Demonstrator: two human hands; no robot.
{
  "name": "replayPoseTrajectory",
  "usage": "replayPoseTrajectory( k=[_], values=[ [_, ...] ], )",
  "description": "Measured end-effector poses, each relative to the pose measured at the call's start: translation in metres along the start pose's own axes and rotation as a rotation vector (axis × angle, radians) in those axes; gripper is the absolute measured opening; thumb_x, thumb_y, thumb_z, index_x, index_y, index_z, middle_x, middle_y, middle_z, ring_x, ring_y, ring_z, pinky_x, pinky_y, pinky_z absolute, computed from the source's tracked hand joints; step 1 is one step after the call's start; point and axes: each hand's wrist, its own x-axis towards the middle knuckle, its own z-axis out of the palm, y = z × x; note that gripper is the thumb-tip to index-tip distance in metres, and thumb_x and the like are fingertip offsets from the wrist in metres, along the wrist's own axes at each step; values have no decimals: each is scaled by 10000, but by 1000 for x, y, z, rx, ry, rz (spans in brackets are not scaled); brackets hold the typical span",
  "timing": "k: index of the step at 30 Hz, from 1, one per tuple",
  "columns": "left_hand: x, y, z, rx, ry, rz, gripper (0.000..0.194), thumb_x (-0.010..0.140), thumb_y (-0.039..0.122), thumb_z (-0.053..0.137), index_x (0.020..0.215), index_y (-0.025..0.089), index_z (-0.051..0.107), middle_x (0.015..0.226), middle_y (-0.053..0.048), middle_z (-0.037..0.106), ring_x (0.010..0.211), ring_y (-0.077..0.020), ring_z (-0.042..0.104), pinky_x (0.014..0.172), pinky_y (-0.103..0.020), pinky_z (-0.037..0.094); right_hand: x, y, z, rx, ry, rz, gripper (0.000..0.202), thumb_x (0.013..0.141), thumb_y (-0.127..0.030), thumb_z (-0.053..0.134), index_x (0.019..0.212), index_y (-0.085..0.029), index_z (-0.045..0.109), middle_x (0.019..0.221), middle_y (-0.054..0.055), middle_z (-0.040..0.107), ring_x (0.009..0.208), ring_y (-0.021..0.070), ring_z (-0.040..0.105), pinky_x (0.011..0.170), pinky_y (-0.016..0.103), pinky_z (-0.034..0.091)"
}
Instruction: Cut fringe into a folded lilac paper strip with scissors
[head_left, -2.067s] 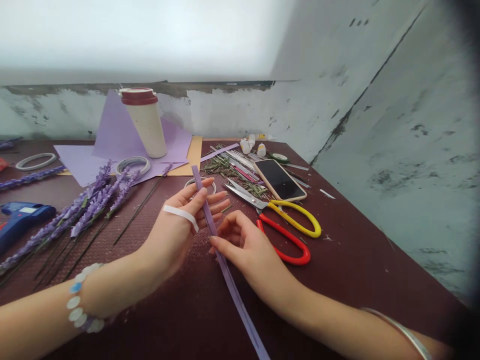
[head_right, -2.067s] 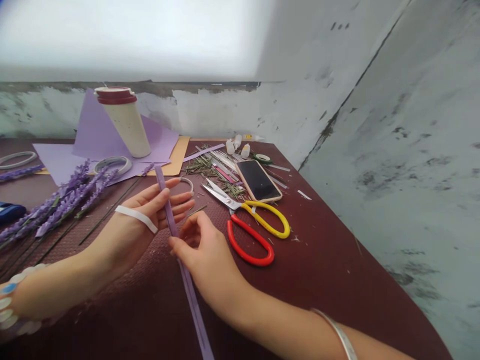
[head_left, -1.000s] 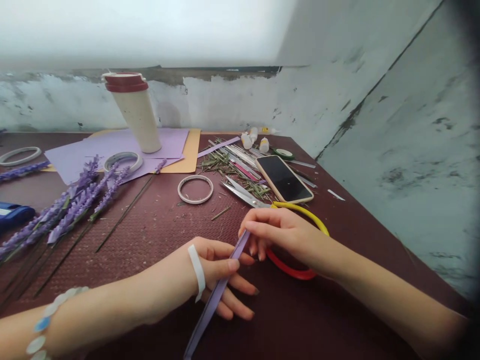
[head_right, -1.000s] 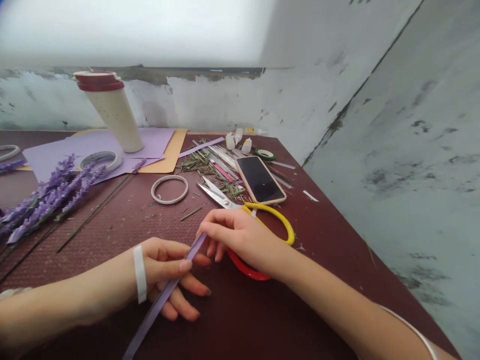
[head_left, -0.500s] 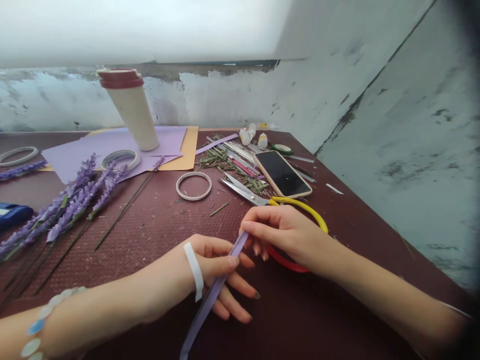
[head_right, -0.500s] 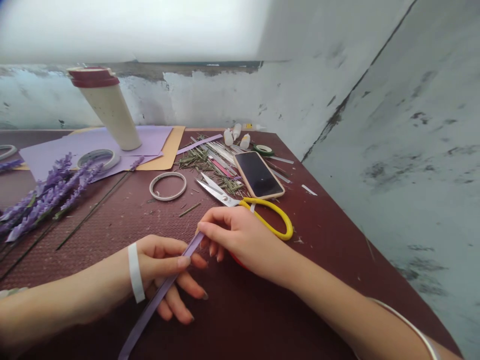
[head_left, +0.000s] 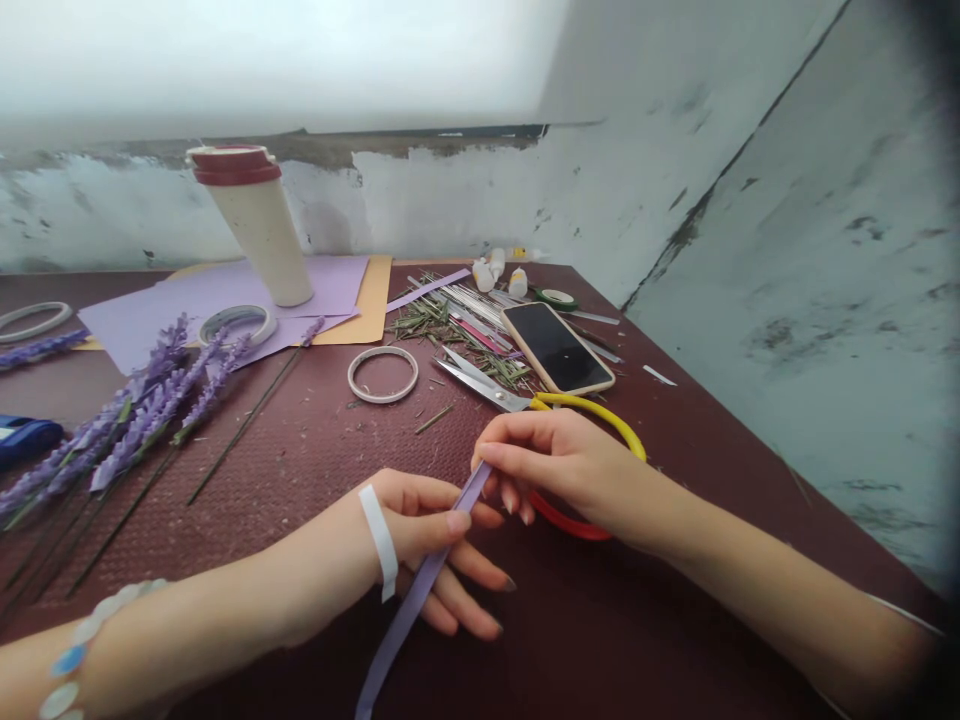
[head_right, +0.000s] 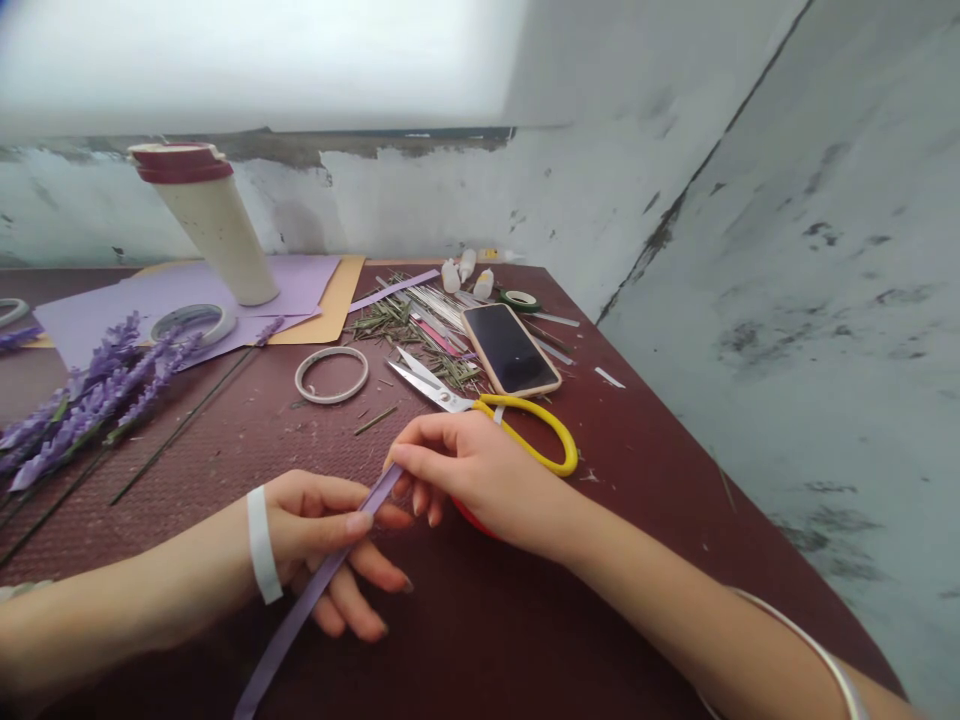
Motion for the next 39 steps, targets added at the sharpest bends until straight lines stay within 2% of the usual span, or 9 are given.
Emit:
replayPoseTrajectory(
  k=[3,5,9,14,17,20,29,33,39],
  values=[
    [2,-2,3,11,44,114,93,966,256,938,1007,177,912,1099,-106,932,894,-202,906,746,-236,671,0,2,2,-4,15,-11,501,864,-694,923,806,-236,730,627,-46,670,533,128,582,546,273,528],
    [2,-1,4,-40,-16,133,84,972,242,910,1004,167,887,1134,-119,926,793,-198,882,657,-249,665,-1,4,5,-7,33,-24,501,876,-702,910,813,-238,729,666,-34,693,556,132,597,566,279,535],
    [0,2,7,-65,-83,122,102,984,236,855,994,138,828,885,-108,890,472,-101,652,436,-183,463,-1,5,11,-13,46,-44,521,887,-726,888,814,-238,719,715,-14,712,599,144,609,613,299,552],
    [0,-1,11,62,40,176,225,987,364,861,916,155,817,654,-30,781,370,-42,438,379,-166,257,-3,3,14,-23,45,-44,447,934,-649,863,849,-237,711,718,-20,697,611,148,614,622,301,539],
    [7,-5,8,87,14,223,310,926,456,916,880,170,805,599,-13,762,310,-42,400,324,-176,223,-3,2,14,-19,43,-43,456,937,-652,860,844,-238,694,700,-32,669,606,145,599,618,297,524],
    [12,-7,3,92,-36,212,362,873,497,957,896,169,807,614,-26,787,293,-67,472,294,-177,289,-4,1,14,-12,34,-43,482,939,-682,849,842,-236,694,700,-29,667,617,148,596,631,299,524],
    [8,-9,4,2,-38,170,300,951,436,911,937,157,802,769,-74,873,452,-155,758,368,-169,495,-6,1,13,3,35,-62,487,928,-657,895,798,-235,689,699,-30,676,628,146,591,659,292,539],
    [14,-12,0,-12,-88,179,393,885,503,969,944,155,796,769,-70,873,473,-177,786,378,-178,533,-6,0,15,32,40,-57,450,885,-575,961,795,-235,680,686,-41,673,623,139,569,658,278,533],
    [17,-15,-6,-19,-132,169,447,842,537,997,944,154,790,758,-73,868,495,-207,806,403,-206,574,-8,-1,16,2,67,-86,406,914,-539,933,793,-237,691,685,-40,662,633,145,560,663,272,526]
  ],
)
